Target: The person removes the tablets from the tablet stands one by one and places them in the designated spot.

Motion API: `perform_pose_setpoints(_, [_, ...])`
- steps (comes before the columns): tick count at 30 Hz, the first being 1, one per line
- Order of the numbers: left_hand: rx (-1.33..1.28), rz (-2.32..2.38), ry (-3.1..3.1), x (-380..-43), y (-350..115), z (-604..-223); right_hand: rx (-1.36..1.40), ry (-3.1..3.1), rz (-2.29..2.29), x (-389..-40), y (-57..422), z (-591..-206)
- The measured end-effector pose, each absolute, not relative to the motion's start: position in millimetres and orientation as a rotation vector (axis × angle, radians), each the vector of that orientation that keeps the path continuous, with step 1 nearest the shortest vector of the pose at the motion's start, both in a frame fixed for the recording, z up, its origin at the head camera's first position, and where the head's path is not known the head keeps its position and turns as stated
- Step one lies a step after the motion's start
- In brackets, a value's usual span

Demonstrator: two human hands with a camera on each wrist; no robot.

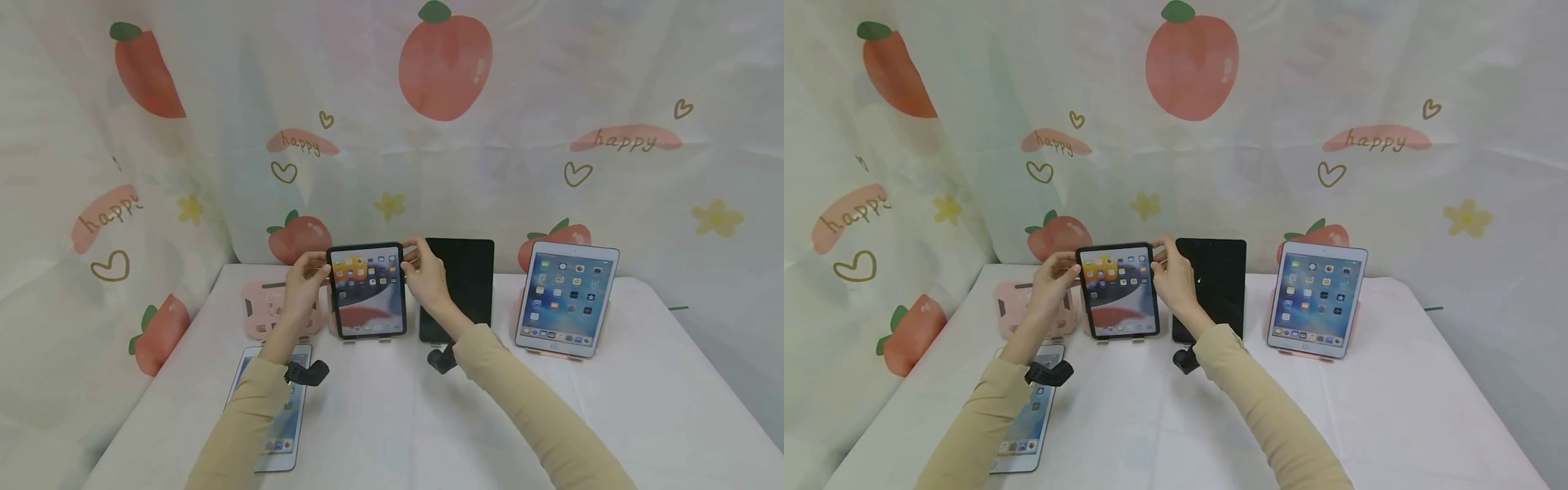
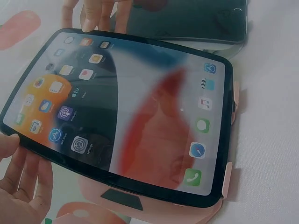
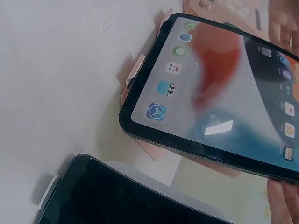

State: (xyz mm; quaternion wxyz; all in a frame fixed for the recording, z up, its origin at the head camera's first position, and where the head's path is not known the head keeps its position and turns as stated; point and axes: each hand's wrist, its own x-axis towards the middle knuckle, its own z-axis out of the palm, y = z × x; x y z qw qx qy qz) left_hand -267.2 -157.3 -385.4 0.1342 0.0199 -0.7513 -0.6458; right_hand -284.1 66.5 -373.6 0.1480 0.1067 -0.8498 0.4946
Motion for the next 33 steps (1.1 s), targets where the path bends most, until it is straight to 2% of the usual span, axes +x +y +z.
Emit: perform_pose_setpoints(33, [0.002, -1.809, -2.230, -215.4, -166.8, -373.3, 0.476, -2.282, 1.657, -242.0, 72.2, -365.9])
